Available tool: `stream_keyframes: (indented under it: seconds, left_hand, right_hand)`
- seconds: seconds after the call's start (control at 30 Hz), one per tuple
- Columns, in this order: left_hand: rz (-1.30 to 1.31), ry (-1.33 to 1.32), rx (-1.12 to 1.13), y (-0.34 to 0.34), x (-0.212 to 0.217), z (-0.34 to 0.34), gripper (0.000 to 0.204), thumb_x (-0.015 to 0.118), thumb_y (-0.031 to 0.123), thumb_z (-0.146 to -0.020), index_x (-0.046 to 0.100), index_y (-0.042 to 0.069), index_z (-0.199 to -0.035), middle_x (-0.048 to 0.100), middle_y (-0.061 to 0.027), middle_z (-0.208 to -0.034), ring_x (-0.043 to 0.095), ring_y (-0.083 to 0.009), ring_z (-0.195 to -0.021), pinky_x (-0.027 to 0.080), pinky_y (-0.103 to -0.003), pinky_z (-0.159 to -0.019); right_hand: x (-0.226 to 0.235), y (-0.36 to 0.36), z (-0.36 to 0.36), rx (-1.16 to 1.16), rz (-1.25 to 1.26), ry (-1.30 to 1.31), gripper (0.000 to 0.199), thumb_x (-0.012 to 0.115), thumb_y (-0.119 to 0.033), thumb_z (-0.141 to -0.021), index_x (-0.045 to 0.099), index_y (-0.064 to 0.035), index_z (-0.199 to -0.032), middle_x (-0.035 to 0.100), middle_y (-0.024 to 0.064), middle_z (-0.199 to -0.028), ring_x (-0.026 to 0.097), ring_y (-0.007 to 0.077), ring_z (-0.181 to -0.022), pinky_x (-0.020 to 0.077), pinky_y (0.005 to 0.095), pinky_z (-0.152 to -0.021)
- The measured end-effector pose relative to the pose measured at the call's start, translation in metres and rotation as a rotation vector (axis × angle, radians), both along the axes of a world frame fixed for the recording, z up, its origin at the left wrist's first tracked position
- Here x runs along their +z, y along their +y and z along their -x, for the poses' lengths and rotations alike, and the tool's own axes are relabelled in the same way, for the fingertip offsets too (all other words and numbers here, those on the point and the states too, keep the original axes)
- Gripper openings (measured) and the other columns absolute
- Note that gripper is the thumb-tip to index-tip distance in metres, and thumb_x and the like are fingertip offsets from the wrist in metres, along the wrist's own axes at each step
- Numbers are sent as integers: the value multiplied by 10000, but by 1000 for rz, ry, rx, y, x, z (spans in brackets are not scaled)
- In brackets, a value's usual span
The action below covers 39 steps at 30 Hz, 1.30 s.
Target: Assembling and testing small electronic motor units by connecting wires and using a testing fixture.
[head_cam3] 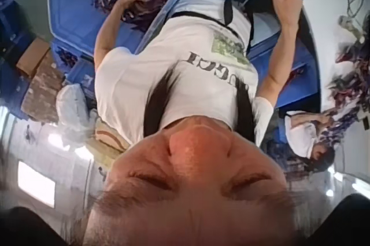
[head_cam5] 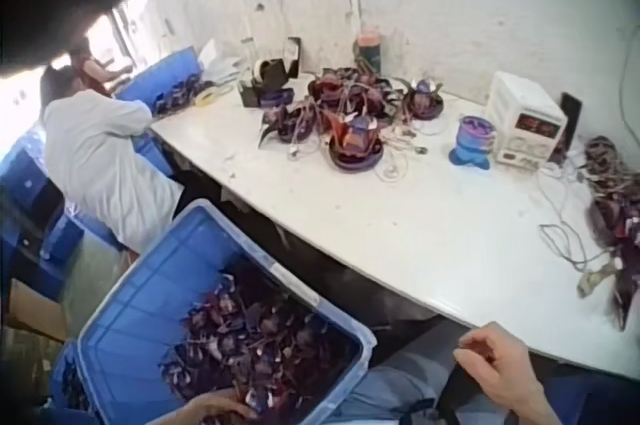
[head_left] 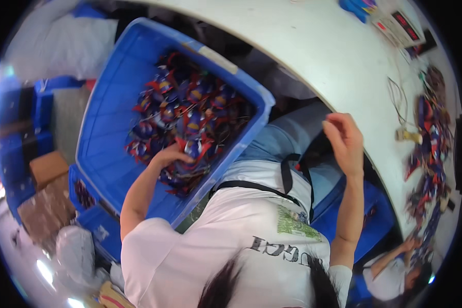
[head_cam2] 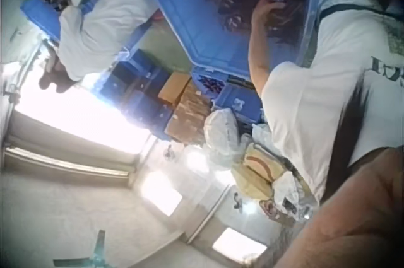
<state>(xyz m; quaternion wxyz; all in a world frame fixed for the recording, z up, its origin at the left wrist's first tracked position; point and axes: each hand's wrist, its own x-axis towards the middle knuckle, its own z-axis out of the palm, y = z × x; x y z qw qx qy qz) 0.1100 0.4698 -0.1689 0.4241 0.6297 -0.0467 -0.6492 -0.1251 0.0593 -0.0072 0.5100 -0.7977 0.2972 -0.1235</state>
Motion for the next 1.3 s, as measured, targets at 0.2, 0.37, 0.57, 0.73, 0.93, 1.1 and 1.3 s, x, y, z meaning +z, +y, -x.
stream_keyframes:
  seconds: [0.2,0.37,0.57,0.73,0.93,1.1,1.3]
  left_hand:
    - [-98,4,-503,65,-59,-21,406,807,246,-675,680,73,-1020,693,-67,-846,637,-197,-725,503,-395,-648]
    - [-267,-53,-516,85,-70,-28,476,765,148,-689,617,62,-1133,648,-92,-984,620,-221,-819,499,-397,-717]
    - [-360,-691,-482,-59,100,-58,430,678,72,-753,591,32,-1172,599,-82,-965,568,-188,-786,471,-292,-696]
    - [501,-797,-985,-297,221,58,404,602,14,-808,572,30,-1211,557,-90,-991,541,-183,-778,454,-252,-683]
    - [1641,-1296,-1290,-527,252,260,240,578,100,-818,553,63,-1054,556,-110,-939,552,-294,-771,466,-379,-673]
    - [1382,-1589,-1065,-703,253,315,401,584,93,-800,527,145,-1193,559,-136,-1104,582,-325,-954,509,-406,-761]
    - [1251,-1717,-1167,-781,220,348,487,629,128,-778,498,200,-1242,417,-175,-1274,506,-412,-1040,521,-465,-778]
  right_hand:
    - [-26,7,4,117,281,-54,150,657,-128,-842,615,-43,-958,573,65,-856,533,193,-660,456,283,-614]
    - [-16,8,36,93,275,29,194,663,-157,-851,582,-48,-990,546,84,-946,547,209,-642,472,303,-617]
    - [33,-48,180,-641,404,-169,209,618,-40,-837,603,-29,-1045,585,37,-848,526,112,-699,434,224,-631]
    - [26,-150,282,-1129,224,-299,206,581,-178,-900,626,-15,-1016,616,46,-858,535,109,-717,441,218,-638]
    - [28,-215,337,-1097,147,-285,210,591,-197,-899,634,-16,-994,614,29,-827,535,100,-699,436,214,-616]
    - [38,-238,338,-1038,182,-222,213,597,-210,-898,638,-22,-990,609,17,-803,538,97,-679,430,213,-597]
    - [56,-291,329,-949,458,-185,223,612,-224,-888,644,-11,-946,619,10,-772,537,100,-646,424,219,-576]
